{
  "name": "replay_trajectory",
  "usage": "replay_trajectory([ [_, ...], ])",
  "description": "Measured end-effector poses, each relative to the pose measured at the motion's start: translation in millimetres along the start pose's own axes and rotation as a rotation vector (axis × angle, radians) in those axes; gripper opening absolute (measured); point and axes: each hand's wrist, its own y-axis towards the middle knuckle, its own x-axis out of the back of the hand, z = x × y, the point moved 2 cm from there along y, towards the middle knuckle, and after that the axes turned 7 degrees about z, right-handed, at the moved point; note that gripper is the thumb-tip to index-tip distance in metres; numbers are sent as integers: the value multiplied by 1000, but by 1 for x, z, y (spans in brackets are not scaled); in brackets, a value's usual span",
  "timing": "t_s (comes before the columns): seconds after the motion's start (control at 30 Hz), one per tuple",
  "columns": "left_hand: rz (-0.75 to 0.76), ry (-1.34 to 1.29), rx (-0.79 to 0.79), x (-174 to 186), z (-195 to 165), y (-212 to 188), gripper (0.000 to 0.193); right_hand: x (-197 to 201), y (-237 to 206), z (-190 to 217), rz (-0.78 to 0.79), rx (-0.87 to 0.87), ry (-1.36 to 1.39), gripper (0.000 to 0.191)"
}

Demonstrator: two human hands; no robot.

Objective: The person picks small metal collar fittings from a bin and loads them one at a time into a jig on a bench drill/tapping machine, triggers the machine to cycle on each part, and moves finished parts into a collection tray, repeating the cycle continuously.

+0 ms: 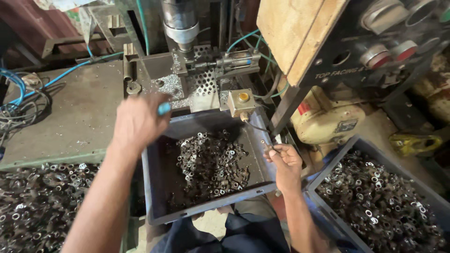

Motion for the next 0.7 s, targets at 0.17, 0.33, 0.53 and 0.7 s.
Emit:
replay_trajectory([
  [0.17,252,247,69,5,-5,70,23,1,-1,2,-60,-24,-94,20],
  [0.33,349,424,64,-4,-19,101,17,1,-2,4,-31,-25,-115,21],
  [0.53,393,498,12,-11,-33,118,18,0,-3,5,-40,-39,-92,21],
  [0.7,398,510,19,-14,-35,122,18,1,-3,5,-32,-28,-82,21],
])
